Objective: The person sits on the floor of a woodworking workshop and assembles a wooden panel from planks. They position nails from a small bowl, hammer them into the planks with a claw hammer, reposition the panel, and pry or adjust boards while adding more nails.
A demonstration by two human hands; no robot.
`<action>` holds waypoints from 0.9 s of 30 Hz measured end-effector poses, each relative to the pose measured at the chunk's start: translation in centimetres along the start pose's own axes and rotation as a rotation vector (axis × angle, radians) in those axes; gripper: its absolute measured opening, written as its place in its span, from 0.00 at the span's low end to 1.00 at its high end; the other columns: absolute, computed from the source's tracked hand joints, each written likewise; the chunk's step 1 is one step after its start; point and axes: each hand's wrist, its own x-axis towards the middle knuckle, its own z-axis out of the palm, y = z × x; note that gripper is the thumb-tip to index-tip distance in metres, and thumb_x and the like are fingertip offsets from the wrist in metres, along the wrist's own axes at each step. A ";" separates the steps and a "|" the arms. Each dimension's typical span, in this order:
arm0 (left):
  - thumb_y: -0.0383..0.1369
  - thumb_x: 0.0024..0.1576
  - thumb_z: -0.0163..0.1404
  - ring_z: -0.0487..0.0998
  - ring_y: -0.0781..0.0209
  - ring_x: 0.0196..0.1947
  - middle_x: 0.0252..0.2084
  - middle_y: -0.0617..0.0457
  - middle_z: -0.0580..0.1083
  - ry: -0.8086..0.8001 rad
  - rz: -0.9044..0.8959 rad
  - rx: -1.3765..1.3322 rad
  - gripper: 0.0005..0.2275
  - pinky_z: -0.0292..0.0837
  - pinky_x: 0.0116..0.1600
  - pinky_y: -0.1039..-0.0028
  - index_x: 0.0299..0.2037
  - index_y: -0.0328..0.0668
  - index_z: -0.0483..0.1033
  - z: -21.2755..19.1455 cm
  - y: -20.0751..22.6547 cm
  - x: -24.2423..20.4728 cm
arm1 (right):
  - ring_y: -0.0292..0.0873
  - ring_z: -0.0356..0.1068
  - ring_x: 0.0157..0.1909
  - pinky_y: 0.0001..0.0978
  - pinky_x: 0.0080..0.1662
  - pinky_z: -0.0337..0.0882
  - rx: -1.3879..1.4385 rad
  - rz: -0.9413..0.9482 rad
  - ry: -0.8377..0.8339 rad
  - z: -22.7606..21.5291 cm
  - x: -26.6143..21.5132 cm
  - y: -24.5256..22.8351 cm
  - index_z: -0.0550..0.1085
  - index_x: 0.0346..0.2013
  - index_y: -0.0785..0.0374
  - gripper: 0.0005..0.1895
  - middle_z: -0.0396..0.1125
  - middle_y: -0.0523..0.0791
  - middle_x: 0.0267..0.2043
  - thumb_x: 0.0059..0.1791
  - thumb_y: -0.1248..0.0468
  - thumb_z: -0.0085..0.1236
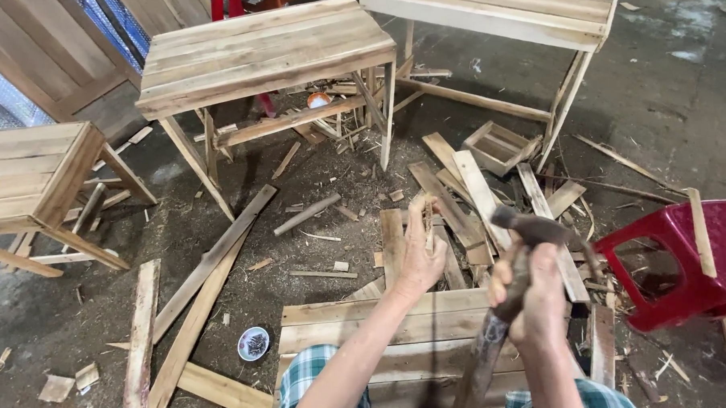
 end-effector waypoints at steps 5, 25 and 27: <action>0.11 0.45 0.44 0.75 0.55 0.48 0.54 0.45 0.70 0.021 0.090 0.013 0.39 0.75 0.57 0.64 0.69 0.45 0.49 0.1 -0.9 -0.2 | 0.34 0.59 0.15 0.28 0.16 0.62 -0.208 0.095 -0.149 0.6 -0.3 1.6 0.68 0.43 0.66 0.27 0.61 0.41 0.21 0.57 0.42 0.40; 0.11 0.39 0.39 0.64 0.58 0.50 0.49 0.53 0.68 0.058 0.113 -0.037 0.37 0.59 0.62 0.68 0.63 0.46 0.57 0.4 1.4 -0.6 | 0.33 0.57 0.17 0.26 0.19 0.60 -0.077 0.131 -0.029 0.3 0.1 0.6 0.67 0.46 0.64 0.24 0.58 0.39 0.20 0.62 0.45 0.33; 0.07 0.35 0.35 0.64 0.55 0.57 0.52 0.49 0.65 -0.001 0.147 -0.275 0.38 0.63 0.70 0.67 0.62 0.40 0.56 0.8 1.6 -0.9 | 0.35 0.56 0.15 0.28 0.18 0.58 -0.132 0.253 -0.045 0.4 0.4 1.2 0.70 0.44 0.66 0.28 0.58 0.40 0.19 0.61 0.43 0.35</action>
